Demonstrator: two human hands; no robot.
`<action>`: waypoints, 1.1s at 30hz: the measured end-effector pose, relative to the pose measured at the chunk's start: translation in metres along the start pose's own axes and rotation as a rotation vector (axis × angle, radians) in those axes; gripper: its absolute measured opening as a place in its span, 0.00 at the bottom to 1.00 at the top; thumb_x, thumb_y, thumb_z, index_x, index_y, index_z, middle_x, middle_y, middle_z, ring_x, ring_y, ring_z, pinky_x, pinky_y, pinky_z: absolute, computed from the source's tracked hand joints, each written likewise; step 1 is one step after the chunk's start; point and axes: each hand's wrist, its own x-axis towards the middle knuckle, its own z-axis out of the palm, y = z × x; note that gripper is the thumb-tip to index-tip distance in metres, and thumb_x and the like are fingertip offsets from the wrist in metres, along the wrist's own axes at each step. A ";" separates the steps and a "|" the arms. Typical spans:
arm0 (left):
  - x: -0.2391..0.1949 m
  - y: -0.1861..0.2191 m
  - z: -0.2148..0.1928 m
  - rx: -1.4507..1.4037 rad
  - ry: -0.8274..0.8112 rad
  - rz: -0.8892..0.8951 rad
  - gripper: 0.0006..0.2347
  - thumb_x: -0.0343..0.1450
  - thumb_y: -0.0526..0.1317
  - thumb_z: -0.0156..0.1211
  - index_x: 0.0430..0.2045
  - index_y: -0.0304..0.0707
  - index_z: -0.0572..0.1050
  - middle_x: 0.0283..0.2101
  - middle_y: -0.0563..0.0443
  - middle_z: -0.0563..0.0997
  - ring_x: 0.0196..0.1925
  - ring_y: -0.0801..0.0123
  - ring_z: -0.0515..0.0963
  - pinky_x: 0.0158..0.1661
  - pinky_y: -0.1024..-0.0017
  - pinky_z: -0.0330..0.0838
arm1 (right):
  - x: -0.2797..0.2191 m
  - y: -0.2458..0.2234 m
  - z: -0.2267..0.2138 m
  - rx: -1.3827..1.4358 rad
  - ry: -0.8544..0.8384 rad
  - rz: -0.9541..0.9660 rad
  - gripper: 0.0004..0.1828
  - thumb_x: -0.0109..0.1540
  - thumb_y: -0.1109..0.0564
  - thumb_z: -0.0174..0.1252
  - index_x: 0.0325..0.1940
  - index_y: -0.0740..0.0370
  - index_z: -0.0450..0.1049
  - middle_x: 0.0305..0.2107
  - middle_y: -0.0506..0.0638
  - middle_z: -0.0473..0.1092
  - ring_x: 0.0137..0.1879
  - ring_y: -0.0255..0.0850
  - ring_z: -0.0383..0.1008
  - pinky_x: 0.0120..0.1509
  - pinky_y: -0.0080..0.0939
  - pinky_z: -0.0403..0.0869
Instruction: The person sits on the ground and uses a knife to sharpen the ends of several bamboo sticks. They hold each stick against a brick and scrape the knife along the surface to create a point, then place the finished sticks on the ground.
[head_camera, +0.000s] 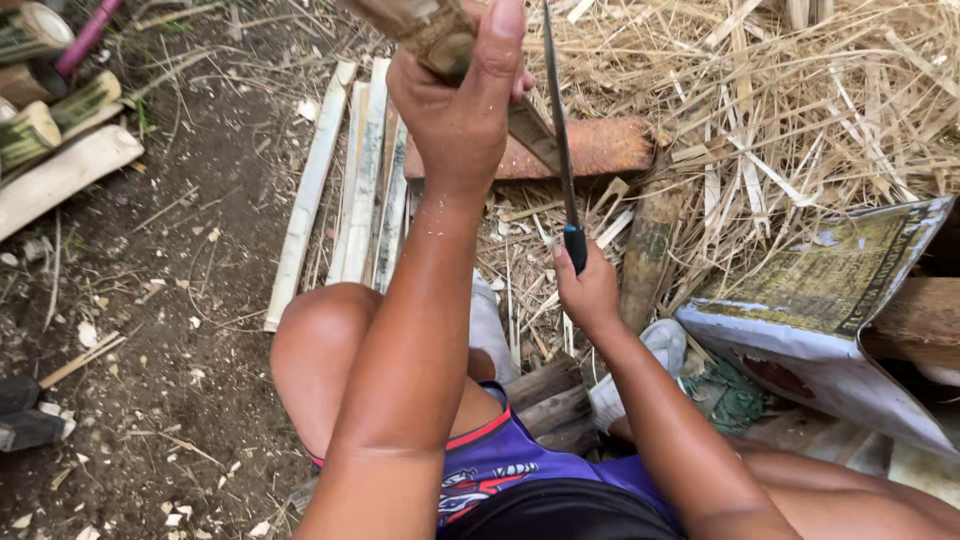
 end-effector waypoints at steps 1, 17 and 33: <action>0.000 0.001 0.001 -0.022 -0.018 -0.018 0.10 0.78 0.40 0.65 0.30 0.32 0.78 0.23 0.52 0.77 0.22 0.75 0.76 0.28 0.76 0.72 | -0.009 -0.018 -0.012 0.056 -0.013 -0.056 0.17 0.65 0.46 0.57 0.41 0.66 0.72 0.25 0.59 0.73 0.31 0.52 0.77 0.38 0.50 0.74; 0.020 -0.005 -0.038 -0.102 0.105 -0.005 0.09 0.77 0.41 0.64 0.28 0.38 0.74 0.24 0.53 0.75 0.24 0.71 0.76 0.31 0.66 0.78 | 0.020 0.153 0.060 -0.357 0.017 0.404 0.25 0.63 0.38 0.59 0.42 0.65 0.76 0.35 0.69 0.75 0.44 0.68 0.76 0.47 0.63 0.73; 0.015 -0.030 -0.001 -0.068 -0.206 -0.131 0.14 0.76 0.49 0.69 0.37 0.37 0.75 0.32 0.55 0.80 0.34 0.74 0.79 0.39 0.76 0.73 | 0.009 -0.052 -0.028 0.169 -0.073 -0.242 0.28 0.71 0.34 0.45 0.44 0.63 0.69 0.21 0.52 0.68 0.28 0.44 0.72 0.35 0.45 0.69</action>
